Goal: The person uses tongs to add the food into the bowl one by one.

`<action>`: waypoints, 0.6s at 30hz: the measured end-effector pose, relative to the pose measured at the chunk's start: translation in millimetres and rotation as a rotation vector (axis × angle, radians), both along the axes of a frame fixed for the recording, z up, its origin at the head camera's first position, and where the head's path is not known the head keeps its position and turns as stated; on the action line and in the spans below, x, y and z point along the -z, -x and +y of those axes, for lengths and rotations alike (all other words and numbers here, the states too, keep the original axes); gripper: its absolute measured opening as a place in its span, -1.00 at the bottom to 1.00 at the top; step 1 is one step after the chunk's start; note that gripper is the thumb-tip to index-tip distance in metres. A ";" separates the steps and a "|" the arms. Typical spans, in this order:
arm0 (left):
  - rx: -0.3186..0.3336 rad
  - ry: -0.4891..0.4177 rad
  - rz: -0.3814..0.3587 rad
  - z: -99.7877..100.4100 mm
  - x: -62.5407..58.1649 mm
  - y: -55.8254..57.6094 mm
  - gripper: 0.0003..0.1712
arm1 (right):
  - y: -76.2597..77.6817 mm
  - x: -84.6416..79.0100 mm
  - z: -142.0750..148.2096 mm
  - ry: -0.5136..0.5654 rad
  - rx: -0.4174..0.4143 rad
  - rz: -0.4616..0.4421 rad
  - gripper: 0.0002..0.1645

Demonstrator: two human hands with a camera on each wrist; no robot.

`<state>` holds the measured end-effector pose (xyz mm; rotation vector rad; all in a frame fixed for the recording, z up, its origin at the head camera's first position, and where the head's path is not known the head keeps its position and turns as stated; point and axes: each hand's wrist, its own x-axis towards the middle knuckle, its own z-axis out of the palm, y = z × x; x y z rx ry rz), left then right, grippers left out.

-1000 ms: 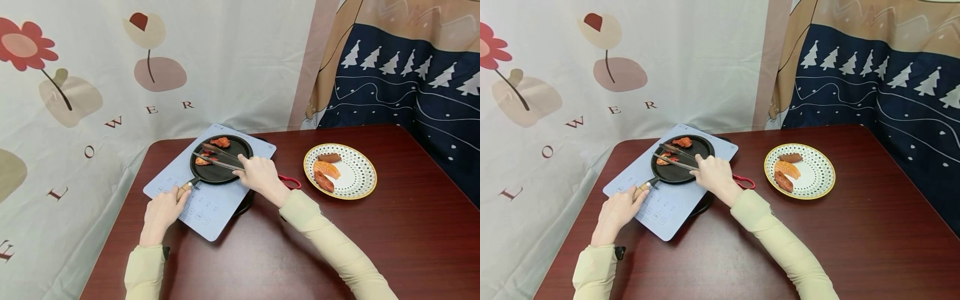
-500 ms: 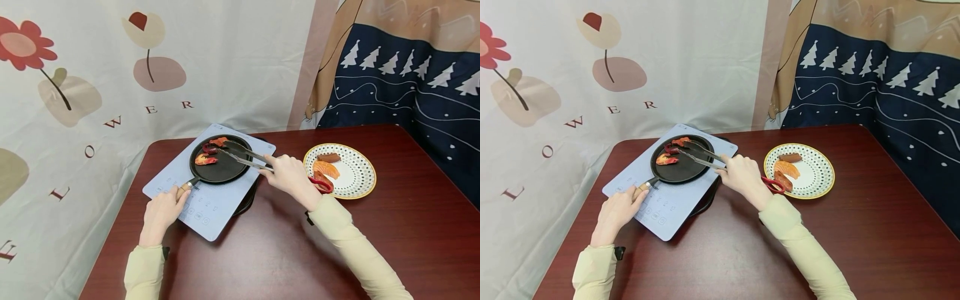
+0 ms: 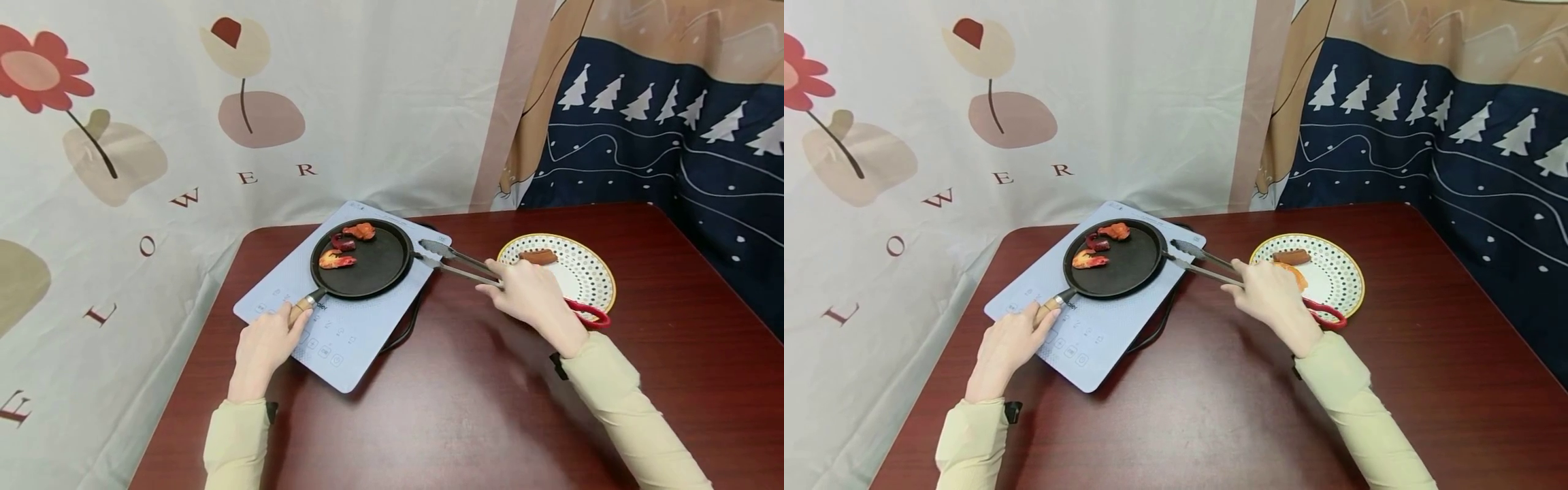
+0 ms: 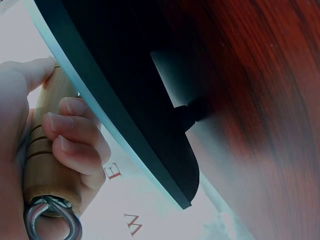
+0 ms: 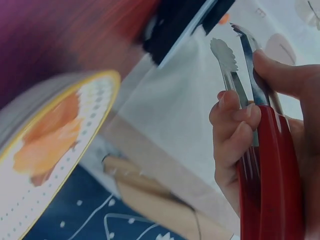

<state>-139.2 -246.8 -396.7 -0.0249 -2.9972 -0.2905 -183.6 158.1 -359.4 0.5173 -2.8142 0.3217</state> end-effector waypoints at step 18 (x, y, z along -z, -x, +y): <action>-0.002 0.001 -0.017 0.0 -1.2 0.9 -0.55 | -25.6 -3.7 99.8 -0.062 0.179 -0.201 -0.37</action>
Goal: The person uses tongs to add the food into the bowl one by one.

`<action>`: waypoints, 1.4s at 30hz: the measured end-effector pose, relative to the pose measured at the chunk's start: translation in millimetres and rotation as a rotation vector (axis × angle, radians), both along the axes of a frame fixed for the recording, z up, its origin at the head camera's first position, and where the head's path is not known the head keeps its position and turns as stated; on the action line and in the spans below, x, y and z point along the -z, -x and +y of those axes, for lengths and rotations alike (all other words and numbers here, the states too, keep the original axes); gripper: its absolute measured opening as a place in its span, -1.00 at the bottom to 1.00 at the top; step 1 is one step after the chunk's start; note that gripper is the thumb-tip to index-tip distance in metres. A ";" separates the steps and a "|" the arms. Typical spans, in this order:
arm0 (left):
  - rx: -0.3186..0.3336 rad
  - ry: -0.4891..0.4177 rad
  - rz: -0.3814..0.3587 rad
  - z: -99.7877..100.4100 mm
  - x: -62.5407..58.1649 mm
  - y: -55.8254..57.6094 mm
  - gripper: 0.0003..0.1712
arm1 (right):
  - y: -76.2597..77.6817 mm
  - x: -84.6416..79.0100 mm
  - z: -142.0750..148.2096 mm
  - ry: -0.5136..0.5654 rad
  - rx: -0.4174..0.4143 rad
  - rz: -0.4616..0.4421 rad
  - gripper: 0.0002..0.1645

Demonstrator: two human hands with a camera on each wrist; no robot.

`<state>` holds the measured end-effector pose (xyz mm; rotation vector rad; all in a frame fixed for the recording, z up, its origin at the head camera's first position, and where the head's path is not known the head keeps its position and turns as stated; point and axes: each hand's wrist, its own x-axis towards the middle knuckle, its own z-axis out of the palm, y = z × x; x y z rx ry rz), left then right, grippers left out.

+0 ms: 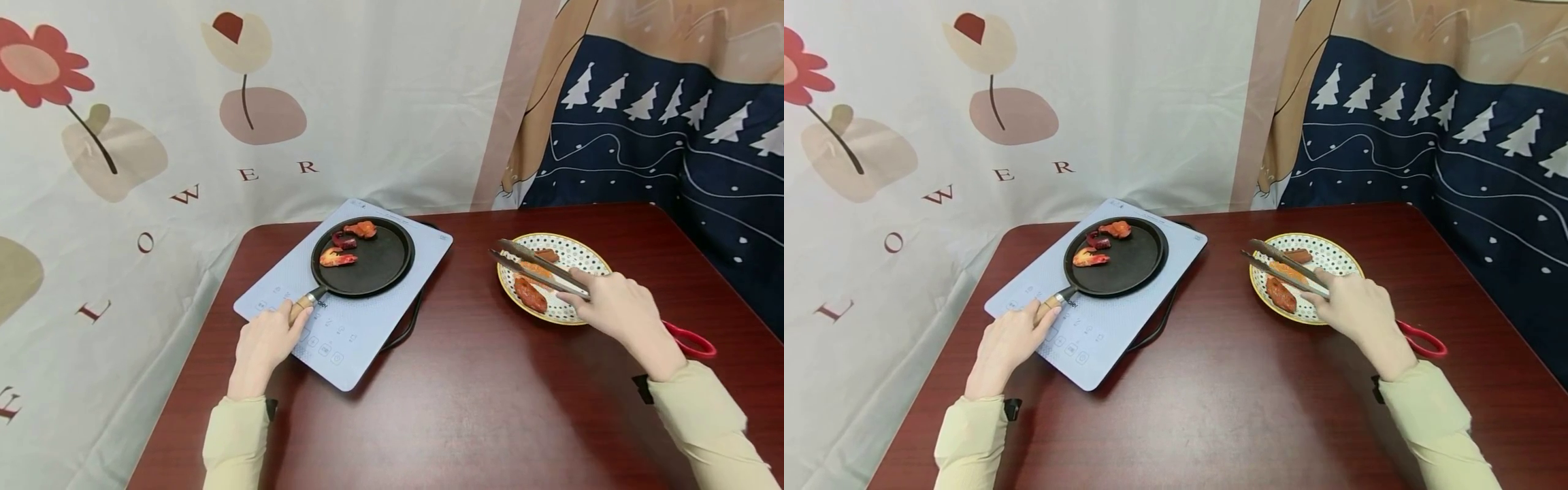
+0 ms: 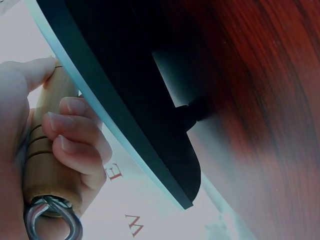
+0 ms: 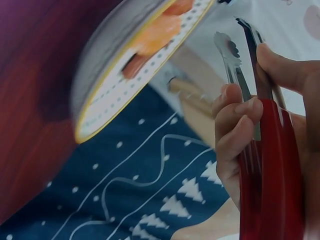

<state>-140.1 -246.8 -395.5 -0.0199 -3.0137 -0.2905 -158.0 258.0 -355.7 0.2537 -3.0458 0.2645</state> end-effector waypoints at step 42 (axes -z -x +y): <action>-0.002 -0.002 0.001 -0.7 1.6 -0.1 -0.54 | -6.0 24.3 72.6 -0.079 -0.020 -0.109 -0.21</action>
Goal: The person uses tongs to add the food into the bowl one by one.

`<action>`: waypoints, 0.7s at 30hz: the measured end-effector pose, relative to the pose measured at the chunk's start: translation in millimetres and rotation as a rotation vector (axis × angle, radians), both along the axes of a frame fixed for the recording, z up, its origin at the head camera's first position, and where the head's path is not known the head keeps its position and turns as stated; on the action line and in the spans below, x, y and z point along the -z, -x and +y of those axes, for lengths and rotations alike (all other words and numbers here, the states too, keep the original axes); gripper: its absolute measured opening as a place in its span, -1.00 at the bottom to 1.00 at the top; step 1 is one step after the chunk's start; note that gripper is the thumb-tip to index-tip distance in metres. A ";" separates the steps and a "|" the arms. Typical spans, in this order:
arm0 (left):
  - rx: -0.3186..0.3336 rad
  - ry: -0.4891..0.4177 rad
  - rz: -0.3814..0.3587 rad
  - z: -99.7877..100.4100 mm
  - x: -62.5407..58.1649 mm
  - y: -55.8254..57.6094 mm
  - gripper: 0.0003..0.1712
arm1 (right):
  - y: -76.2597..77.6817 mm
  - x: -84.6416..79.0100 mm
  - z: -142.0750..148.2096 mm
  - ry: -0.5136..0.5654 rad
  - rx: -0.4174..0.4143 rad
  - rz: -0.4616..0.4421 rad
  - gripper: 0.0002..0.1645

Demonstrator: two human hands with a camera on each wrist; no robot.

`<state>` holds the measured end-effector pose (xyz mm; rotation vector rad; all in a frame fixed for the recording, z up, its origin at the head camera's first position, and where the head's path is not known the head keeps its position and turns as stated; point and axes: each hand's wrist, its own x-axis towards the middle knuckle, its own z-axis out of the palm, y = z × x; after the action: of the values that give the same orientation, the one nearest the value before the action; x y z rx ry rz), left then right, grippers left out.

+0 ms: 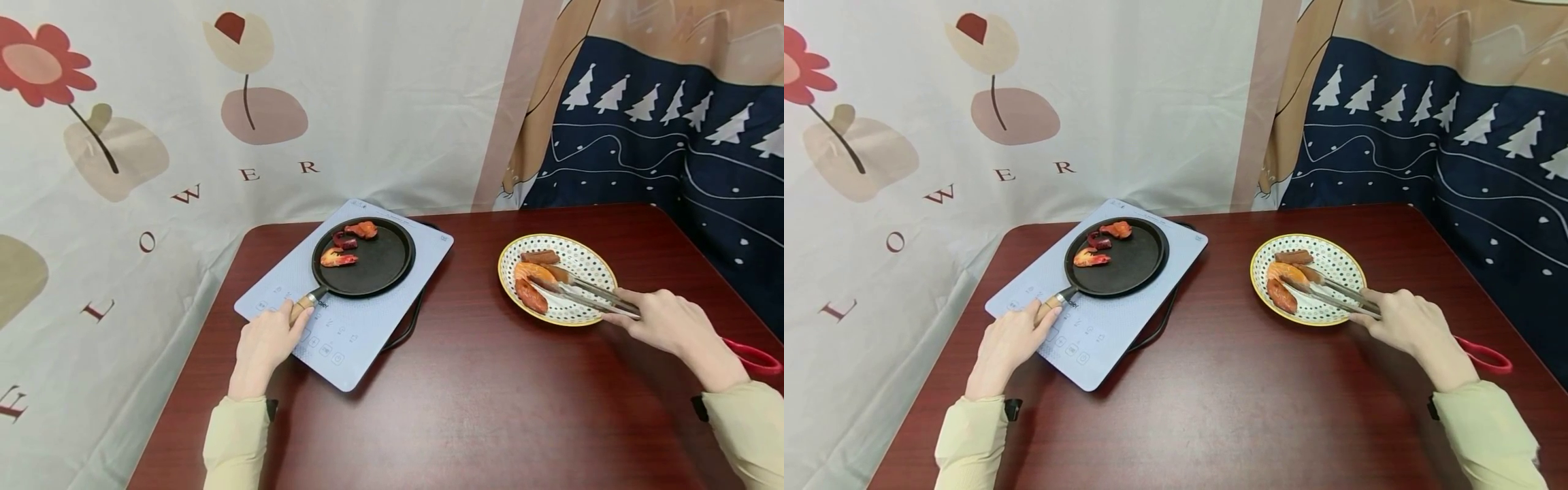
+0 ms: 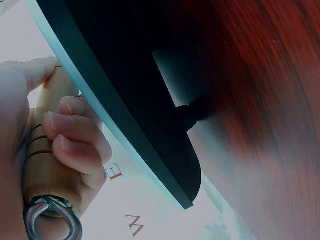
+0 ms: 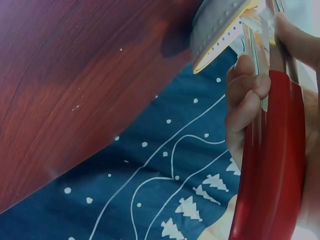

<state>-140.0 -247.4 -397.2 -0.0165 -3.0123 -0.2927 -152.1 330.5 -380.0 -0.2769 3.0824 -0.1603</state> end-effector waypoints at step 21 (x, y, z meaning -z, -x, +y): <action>0.017 -0.004 0.030 0.2 0.1 -0.6 -0.54 | -2.5 2.9 0.0 0.106 0.060 -0.060 -0.11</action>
<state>-139.4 -247.3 -397.3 -0.0454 -2.9835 -0.2980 -149.6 330.6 -382.9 -0.1792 3.0293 -0.3280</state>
